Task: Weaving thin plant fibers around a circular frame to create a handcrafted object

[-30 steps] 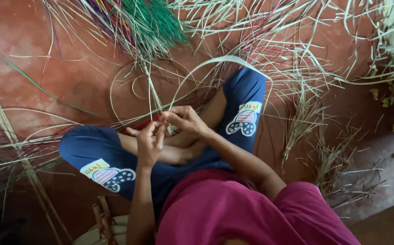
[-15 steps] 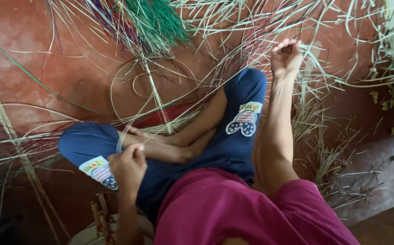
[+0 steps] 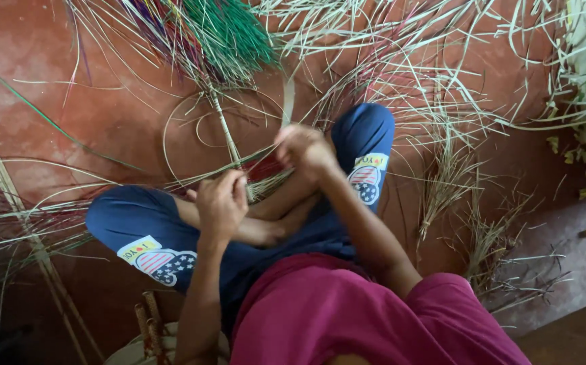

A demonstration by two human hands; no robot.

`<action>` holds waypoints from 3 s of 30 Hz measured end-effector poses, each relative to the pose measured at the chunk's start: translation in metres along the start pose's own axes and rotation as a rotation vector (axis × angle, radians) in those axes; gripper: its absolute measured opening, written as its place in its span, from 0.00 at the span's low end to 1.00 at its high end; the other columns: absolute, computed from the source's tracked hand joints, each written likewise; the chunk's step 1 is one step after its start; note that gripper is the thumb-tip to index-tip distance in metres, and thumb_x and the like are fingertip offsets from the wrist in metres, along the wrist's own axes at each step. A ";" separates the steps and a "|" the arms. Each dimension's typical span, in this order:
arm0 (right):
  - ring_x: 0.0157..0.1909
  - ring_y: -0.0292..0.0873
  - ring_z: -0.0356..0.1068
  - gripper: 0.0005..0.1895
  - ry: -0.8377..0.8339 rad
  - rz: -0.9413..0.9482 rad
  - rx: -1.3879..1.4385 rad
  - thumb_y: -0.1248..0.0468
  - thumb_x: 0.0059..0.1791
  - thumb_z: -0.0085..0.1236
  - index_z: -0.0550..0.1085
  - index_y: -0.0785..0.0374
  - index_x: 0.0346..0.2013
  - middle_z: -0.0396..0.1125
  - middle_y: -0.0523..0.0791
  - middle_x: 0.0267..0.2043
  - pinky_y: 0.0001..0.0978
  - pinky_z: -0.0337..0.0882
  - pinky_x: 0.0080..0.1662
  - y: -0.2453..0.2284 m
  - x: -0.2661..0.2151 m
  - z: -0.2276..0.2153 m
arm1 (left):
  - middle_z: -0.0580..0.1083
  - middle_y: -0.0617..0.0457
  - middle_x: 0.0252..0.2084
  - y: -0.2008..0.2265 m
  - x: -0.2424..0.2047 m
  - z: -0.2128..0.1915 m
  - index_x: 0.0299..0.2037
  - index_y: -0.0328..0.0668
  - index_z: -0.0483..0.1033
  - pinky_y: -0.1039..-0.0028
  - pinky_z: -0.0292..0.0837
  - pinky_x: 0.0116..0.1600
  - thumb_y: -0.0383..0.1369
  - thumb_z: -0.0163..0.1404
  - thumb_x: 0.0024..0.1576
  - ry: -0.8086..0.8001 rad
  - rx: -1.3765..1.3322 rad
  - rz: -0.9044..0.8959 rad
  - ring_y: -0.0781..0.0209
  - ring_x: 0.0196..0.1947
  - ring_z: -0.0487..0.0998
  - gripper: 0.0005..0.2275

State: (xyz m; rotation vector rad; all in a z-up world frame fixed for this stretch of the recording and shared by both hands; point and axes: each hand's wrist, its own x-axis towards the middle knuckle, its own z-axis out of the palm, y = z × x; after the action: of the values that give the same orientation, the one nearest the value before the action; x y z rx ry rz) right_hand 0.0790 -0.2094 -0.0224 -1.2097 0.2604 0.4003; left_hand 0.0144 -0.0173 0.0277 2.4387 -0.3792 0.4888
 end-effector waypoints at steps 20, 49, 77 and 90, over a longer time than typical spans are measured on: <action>0.34 0.44 0.70 0.05 0.257 -0.518 0.518 0.63 0.47 0.41 0.63 0.62 0.33 0.66 0.51 0.35 0.31 0.74 0.35 -0.084 0.016 -0.091 | 0.72 0.50 0.23 -0.059 -0.033 -0.003 0.29 0.48 0.72 0.63 0.66 0.31 0.36 0.45 0.54 -0.150 0.006 -0.349 0.49 0.25 0.73 0.05; 0.30 0.60 0.69 0.23 0.121 -0.091 -1.419 0.48 0.33 0.56 0.70 0.67 0.22 0.66 0.54 0.22 0.54 0.68 0.34 0.139 0.110 -0.001 | 0.68 0.50 0.28 -0.151 -0.045 0.153 0.28 0.50 0.76 0.62 0.60 0.43 0.32 0.50 0.44 -0.336 0.110 -0.470 0.50 0.34 0.67 0.04; 0.39 0.59 0.68 0.33 -0.012 -0.006 -1.517 0.47 0.40 0.49 0.57 0.59 0.54 0.67 0.54 0.37 0.52 0.68 0.42 0.144 0.111 0.041 | 0.67 0.47 0.24 -0.260 -0.035 0.076 0.25 0.47 0.71 0.62 0.62 0.32 0.44 0.50 0.33 -0.694 0.589 -0.472 0.48 0.30 0.70 0.14; 0.26 0.63 0.65 0.15 -0.032 -0.315 -1.337 0.57 0.37 0.55 0.63 0.58 0.32 0.68 0.53 0.25 0.54 0.62 0.27 0.170 0.130 0.021 | 0.74 0.64 0.19 -0.317 -0.023 -0.030 0.21 0.59 0.76 0.81 0.66 0.25 0.34 0.44 0.46 -0.811 1.190 -0.217 0.71 0.20 0.75 0.07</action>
State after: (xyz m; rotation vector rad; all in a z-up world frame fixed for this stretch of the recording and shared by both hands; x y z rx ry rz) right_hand 0.1219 -0.1186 -0.2124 -2.5029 -0.3049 0.2962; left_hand 0.1061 0.2488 -0.1234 3.7120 -0.1159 -0.6187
